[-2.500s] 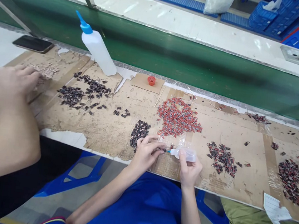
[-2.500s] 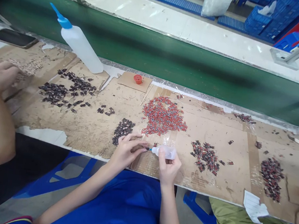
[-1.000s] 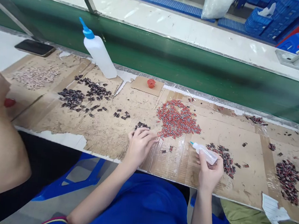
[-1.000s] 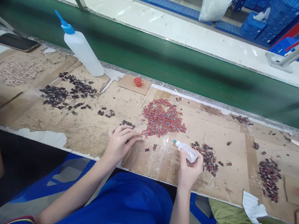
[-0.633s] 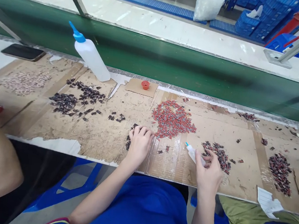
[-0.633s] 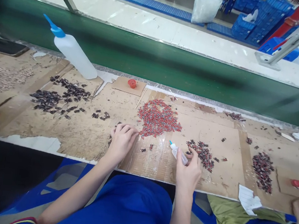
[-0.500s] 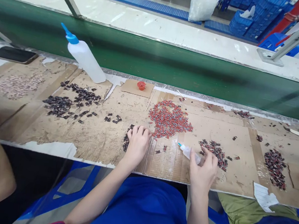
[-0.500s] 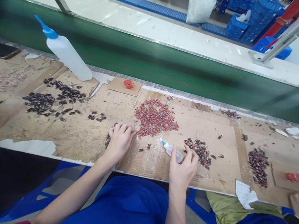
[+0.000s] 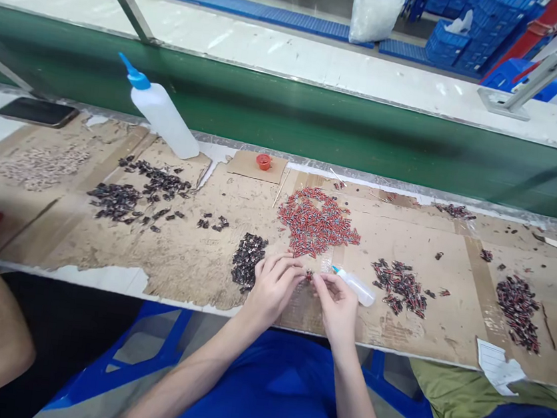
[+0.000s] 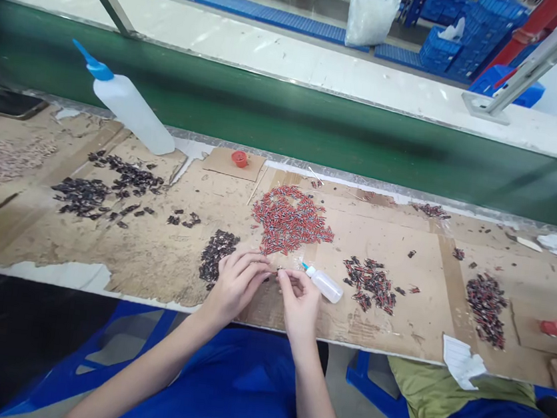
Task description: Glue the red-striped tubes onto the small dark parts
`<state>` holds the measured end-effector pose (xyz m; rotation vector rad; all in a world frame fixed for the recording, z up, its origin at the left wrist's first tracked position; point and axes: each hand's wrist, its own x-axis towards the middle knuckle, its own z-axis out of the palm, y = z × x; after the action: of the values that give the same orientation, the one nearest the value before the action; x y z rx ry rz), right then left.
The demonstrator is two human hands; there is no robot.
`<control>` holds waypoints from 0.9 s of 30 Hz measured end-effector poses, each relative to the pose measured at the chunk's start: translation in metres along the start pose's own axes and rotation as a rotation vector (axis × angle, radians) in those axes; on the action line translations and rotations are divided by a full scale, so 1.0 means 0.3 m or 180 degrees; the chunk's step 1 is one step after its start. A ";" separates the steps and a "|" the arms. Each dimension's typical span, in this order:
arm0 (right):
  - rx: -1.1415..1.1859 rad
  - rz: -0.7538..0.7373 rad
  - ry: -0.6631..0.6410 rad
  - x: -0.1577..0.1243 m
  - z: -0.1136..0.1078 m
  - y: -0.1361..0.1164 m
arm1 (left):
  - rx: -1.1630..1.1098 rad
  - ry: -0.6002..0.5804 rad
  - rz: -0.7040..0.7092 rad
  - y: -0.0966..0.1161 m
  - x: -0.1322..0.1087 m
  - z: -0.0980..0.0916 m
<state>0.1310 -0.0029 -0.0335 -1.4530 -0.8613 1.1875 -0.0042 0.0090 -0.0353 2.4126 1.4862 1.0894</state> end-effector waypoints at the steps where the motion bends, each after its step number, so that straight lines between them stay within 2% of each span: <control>1: -0.0101 -0.0014 -0.0015 0.000 -0.004 0.003 | -0.0004 -0.0039 -0.0036 -0.008 -0.005 0.001; 4: -0.0670 -0.0212 0.0088 -0.006 -0.018 0.001 | 0.0028 -0.0186 -0.0187 -0.031 -0.018 -0.005; 7: -0.1420 -0.0630 0.0281 -0.017 -0.030 -0.011 | 0.0023 -0.0368 -0.0404 -0.049 -0.026 -0.019; 10: -0.1869 -0.0939 0.0182 -0.030 -0.031 -0.019 | -0.0070 -0.0542 -0.0482 -0.057 -0.035 -0.029; 16: -0.2469 -0.0998 0.0098 -0.041 0.008 0.016 | -0.0174 -0.0627 -0.0532 -0.054 -0.056 -0.007; 22: -0.2890 -0.1135 0.0011 -0.026 0.031 0.025 | -0.0282 -0.0680 -0.0802 -0.065 -0.054 -0.003; 27: -0.2913 -0.1046 -0.0024 -0.025 0.027 0.014 | -0.0635 -0.0523 -0.0888 -0.075 -0.045 -0.018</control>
<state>0.1208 -0.0087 -0.0356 -1.8954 -1.7054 0.5412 -0.0276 0.0082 -0.0479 2.0341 1.5216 0.9077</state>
